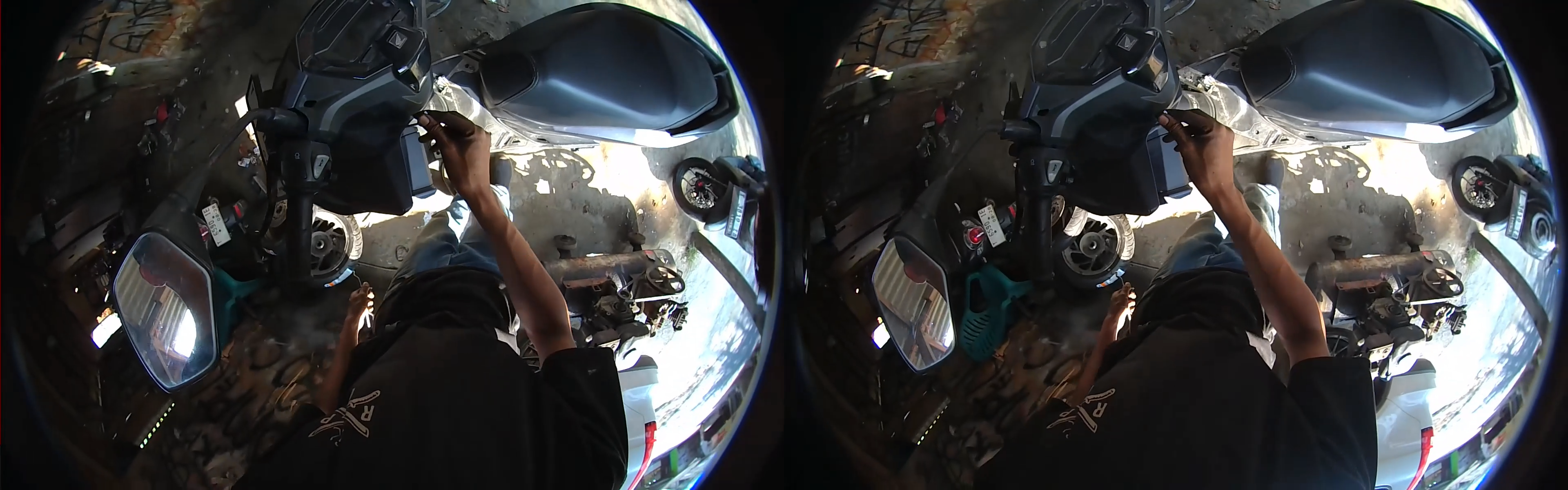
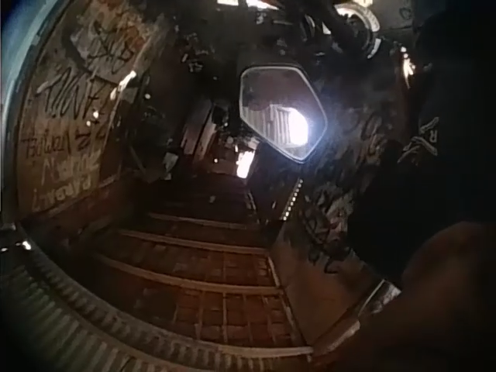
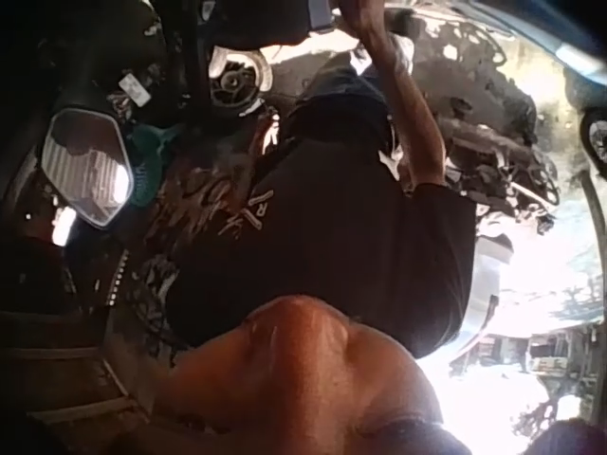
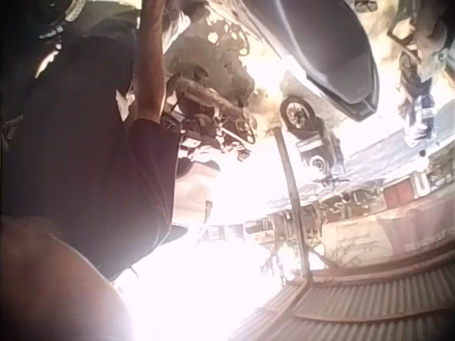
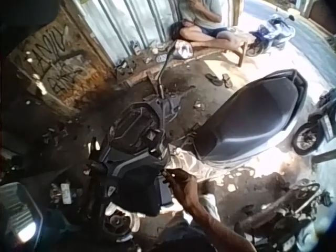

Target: Repairing a motorcycle by organizing tools and working on the front fairing area.

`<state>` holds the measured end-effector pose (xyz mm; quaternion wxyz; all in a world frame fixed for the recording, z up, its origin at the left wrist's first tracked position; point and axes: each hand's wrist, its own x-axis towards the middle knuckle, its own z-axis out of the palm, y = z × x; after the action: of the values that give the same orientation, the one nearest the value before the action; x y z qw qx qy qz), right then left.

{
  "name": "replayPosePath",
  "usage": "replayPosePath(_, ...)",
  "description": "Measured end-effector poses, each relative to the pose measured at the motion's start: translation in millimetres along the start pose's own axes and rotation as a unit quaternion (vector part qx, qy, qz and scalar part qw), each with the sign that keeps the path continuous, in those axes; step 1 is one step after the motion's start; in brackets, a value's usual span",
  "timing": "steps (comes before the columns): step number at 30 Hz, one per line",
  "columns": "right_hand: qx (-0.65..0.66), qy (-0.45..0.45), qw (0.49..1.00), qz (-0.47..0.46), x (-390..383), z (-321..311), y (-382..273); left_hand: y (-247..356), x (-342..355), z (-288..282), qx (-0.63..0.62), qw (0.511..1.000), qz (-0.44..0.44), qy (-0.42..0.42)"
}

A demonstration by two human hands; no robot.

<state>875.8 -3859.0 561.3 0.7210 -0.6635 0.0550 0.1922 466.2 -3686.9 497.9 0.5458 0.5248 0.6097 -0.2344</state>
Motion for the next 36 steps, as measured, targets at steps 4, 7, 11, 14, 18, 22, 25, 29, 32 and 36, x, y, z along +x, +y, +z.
replayPosePath(4, 0.021, -0.033, 0.999, 0.030, 11.3, -3.9, -5.2, -22.8, 7.9, 28.9, -0.093, 0.995, -0.020, 0.028)
replayPosePath(7, -0.018, -0.035, 0.999, 0.023, 13.6, -5.7, -8.3, -23.5, -5.1, 66.9, -0.069, 0.996, -0.023, 0.055)
replayPosePath(11, -0.045, -0.077, 0.995, 0.034, 15.7, -9.2, -11.6, -41.6, -21.0, 107.6, -0.037, 0.995, 0.006, 0.094)
replayPosePath(14, -0.059, -0.092, 0.993, 0.046, 22.7, -18.1, -6.5, -37.2, -37.5, 133.3, -0.008, 0.996, 0.021, 0.091)
replayPosePath(18, -0.023, -0.073, 0.997, 0.024, 23.5, -18.5, 0.5, -62.6, -50.7, 146.1, -0.016, 0.996, 0.015, 0.092)
replayPosePath(22, -0.092, -0.132, 0.987, 0.021, 30.3, -23.7, -13.0, -83.9, -50.7, 154.3, -0.033, 0.996, 0.002, 0.085)
replayPosePath(25, -0.159, -0.191, 0.968, 0.045, 34.4, -21.7, -31.3, -92.7, -47.2, 159.7, -0.052, 0.995, -0.001, 0.079)
replayPosePath(29, -0.172, -0.241, 0.955, 0.001, 42.5, -19.7, -20.6, -94.6, -34.6, 165.2, -0.078, 0.995, 0.003, 0.069)
replayPosePath(32, -0.157, -0.275, 0.948, -0.036, 42.4, -20.0, -16.7, -99.0, -29.5, 167.3, -0.099, 0.993, 0.004, 0.064)
replayPosePath(36, -0.201, -0.258, 0.930, -0.171, 44.8, -20.6, -9.7, -99.1, -28.3, 167.5, -0.124, 0.990, 0.003, 0.061)
